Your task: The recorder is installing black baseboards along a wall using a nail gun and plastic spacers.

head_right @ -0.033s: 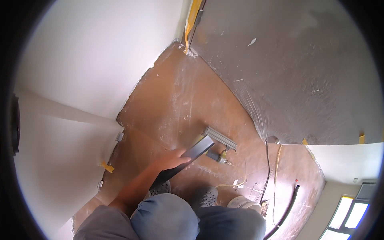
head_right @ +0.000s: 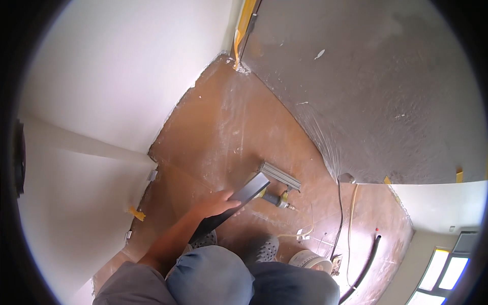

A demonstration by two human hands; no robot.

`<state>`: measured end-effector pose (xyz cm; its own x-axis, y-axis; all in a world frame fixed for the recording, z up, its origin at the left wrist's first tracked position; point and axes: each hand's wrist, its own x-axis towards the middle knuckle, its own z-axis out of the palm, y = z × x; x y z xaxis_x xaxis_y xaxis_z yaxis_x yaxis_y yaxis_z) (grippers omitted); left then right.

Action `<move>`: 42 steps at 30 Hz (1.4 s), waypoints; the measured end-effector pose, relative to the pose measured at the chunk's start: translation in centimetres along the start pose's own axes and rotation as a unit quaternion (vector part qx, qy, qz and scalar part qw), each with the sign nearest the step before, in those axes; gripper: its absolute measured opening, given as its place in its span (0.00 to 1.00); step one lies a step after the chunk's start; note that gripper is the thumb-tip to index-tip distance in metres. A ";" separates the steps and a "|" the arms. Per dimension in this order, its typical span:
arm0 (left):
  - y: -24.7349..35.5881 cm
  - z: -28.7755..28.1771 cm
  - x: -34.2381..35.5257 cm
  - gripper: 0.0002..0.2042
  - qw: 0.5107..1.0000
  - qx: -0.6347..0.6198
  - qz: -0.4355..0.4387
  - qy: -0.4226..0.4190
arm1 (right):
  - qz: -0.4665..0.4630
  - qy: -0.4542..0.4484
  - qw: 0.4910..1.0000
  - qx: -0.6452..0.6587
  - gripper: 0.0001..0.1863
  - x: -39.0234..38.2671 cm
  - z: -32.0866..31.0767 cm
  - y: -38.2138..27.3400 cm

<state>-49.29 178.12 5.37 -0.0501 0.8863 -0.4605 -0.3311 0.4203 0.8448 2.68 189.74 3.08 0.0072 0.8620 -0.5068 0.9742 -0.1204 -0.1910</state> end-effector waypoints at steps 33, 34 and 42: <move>4.1 -5.1 -3.3 0.18 0.987 0.080 -0.066 0.121 | -0.265 -0.064 0.936 0.222 0.17 3.8 -13.6 -33.4; 5.1 -5.0 -3.0 0.17 0.987 0.098 -0.042 0.122 | -0.299 -0.098 0.930 0.192 0.17 4.1 -13.2 -35.2; 9.3 -2.1 -0.7 0.16 0.977 0.212 -0.010 0.033 | -0.307 -0.216 0.877 0.299 0.14 4.9 -9.8 -39.2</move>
<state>-54.31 181.03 12.99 -0.1134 0.8688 -0.4821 0.0865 0.4920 0.8663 -33.23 203.48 16.28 -0.6897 0.6036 -0.3999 0.4700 -0.0469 -0.8814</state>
